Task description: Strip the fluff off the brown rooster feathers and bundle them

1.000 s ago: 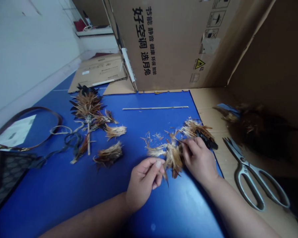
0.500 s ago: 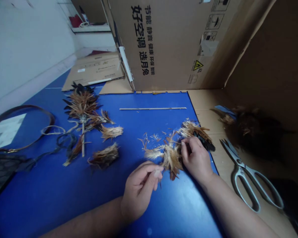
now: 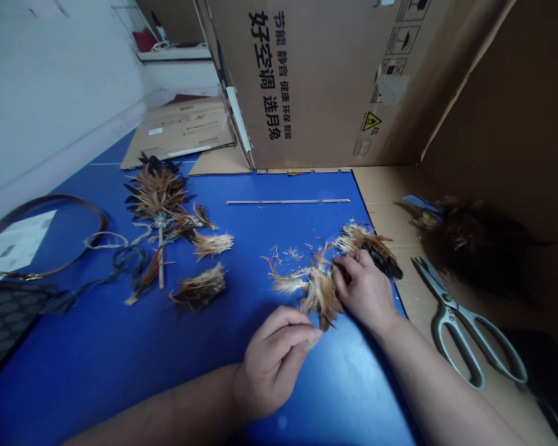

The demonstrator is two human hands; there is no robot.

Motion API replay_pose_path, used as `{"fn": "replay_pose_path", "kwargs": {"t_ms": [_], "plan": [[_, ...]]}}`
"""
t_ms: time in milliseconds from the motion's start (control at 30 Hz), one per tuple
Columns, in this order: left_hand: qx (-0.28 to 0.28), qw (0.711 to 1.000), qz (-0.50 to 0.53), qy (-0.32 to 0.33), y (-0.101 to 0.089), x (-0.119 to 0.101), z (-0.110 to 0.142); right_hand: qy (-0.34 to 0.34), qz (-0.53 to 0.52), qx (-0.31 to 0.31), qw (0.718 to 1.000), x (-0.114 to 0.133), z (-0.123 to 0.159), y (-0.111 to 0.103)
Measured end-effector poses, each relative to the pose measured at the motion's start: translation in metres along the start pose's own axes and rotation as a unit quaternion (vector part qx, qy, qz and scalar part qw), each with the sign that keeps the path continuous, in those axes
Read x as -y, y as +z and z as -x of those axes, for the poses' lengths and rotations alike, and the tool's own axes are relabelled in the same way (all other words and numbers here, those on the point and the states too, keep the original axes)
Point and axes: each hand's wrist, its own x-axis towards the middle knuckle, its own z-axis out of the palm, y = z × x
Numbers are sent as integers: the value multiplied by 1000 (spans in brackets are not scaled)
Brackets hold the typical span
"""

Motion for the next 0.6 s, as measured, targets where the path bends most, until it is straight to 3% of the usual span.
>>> {"fn": "replay_pose_path", "kwargs": {"t_ms": [100,267,367,600], "plan": [[-1,1000,3,-3,0,-1,0,-8,-15,2,1000,-2,0,2],[-35,999,8,1,1,-2,-3,35,-108,-99,989,-5,9,2],[-57,998,4,6,1,-3,-6,52,-155,-111,980,1,16,-4],[-68,997,-27,-15,-2,0,-8,-130,-239,8,962,27,24,-23]]}}
